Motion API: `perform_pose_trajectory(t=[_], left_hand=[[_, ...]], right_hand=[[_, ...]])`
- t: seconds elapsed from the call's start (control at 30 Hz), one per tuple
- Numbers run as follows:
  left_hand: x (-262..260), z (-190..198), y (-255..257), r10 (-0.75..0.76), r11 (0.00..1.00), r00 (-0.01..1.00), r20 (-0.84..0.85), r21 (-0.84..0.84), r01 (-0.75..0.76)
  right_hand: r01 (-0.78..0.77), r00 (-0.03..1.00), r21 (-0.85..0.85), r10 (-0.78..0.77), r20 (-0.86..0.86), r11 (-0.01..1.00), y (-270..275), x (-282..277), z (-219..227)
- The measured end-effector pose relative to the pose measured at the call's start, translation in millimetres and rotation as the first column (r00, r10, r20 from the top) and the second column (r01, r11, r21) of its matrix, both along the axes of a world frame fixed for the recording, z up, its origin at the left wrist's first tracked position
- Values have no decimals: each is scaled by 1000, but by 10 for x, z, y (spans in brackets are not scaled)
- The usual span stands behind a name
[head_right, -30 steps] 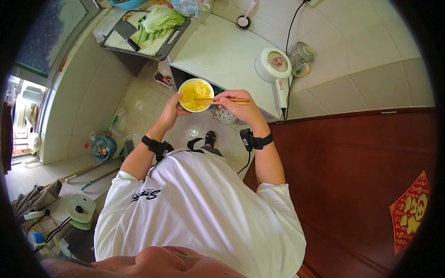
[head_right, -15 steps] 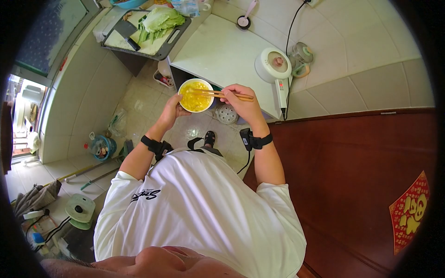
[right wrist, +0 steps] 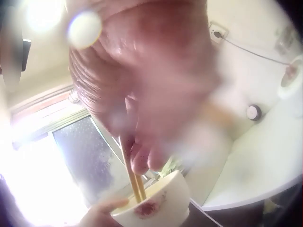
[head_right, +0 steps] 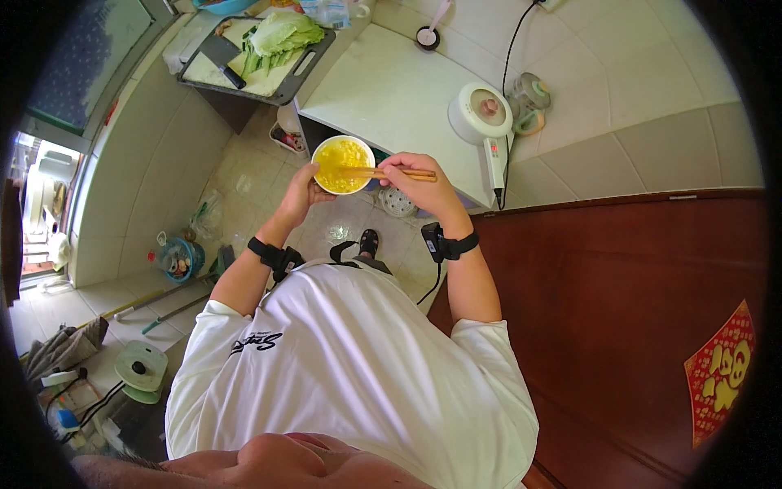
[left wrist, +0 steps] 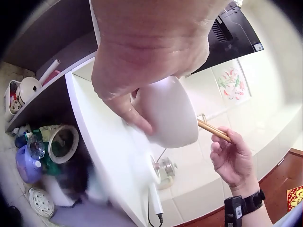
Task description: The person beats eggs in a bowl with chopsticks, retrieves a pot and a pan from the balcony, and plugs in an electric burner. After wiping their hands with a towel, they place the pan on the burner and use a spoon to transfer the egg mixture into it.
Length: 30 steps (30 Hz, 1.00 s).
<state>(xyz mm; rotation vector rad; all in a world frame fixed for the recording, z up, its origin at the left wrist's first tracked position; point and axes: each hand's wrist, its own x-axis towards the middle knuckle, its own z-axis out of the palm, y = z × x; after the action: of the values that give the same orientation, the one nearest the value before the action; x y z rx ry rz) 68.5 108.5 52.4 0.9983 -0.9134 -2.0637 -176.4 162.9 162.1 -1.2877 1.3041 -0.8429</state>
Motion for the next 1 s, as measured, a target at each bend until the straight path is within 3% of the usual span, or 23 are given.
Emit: perform_pose_trajectory(t=[0.1,0.2,0.33,0.4,0.53,0.63,0.7,0.8,0.93,1.0], left_hand=[[17,24,0,11,1000,1000,12,-5,-11],[11,11,-1,-3,1000,1000,-1,12,3],[20,18,2,-1,1000,1000,8,4,1],[12,16,4,-3,1000,1000,4,1,3],[25,11,-8,-8,1000,1000,9,-8,8],[10,15,5,-2,1000,1000,14,-11,2],[15,22,-2,13,1000,1000,21,-16,-13],[18,1,7,-10,1000,1000,12,-12,10],[11,18,-5,-1,1000,1000,7,-4,1],[13,31,11,1,1000,1000,14,-6,-1]], right_hand=[[117,991,-114,-108,84,987,22,23,-4],[41,998,-30,-40,42,999,7,18,-18],[111,991,-111,-102,90,988,21,37,35],[26,1000,-29,-26,-12,999,4,42,52],[107,992,-84,-100,76,991,22,-6,15],[10,1000,-31,-11,-21,999,15,-15,3],[89,993,-63,-84,80,994,41,-21,20],[79,996,-166,-72,49,983,21,21,16],[79,996,-18,-79,29,997,31,10,18],[109,994,-190,-105,31,976,34,36,59]])
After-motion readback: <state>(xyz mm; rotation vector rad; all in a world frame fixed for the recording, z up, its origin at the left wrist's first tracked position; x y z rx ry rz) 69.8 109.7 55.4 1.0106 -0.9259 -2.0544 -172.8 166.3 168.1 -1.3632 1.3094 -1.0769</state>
